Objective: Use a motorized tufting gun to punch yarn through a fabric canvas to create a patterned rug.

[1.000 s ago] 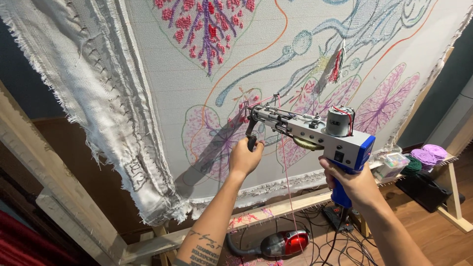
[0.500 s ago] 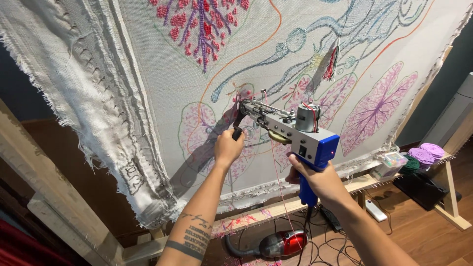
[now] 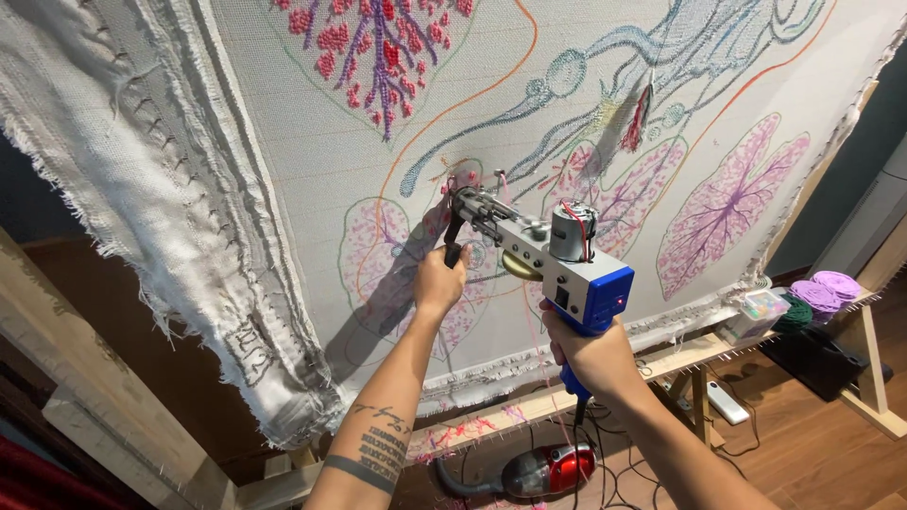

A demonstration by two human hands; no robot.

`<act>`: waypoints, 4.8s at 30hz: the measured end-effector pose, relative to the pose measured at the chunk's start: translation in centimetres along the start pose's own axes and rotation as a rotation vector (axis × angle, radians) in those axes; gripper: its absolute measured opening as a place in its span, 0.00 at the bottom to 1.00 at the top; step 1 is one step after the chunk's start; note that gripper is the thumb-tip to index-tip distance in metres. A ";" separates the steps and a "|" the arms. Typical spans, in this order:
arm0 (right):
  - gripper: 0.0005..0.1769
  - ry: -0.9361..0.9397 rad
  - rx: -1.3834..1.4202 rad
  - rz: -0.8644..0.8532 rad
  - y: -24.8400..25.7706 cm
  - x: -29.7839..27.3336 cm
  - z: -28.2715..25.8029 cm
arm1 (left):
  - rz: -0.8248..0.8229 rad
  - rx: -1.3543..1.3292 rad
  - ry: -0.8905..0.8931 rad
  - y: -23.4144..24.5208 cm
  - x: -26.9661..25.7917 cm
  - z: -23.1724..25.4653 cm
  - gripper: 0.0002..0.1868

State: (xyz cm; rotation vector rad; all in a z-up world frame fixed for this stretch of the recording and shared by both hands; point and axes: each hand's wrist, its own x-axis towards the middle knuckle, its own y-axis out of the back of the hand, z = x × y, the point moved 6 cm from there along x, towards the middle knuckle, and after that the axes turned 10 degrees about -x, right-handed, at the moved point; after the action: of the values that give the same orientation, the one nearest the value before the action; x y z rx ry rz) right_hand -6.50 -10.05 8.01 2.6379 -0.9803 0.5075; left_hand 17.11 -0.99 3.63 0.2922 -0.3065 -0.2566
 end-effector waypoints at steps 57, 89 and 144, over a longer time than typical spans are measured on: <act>0.22 0.013 0.241 -0.228 13.1 -2.6 3.6 | -0.881 -0.386 -0.052 -10.4 -6.3 4.3 0.07; 0.16 -0.034 0.212 -0.211 11.2 -2.2 3.4 | -0.774 -0.597 0.112 -9.3 -7.6 4.0 0.30; 0.05 -0.111 0.148 0.102 0.5 2.2 0.9 | -0.466 -0.567 0.075 -8.4 6.4 -0.8 0.17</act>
State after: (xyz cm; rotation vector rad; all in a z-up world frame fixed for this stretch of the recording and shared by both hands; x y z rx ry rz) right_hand -5.02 -12.02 8.16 2.7835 -1.1572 0.4779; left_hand 21.55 -10.39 1.92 -0.1939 -0.0772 -0.7723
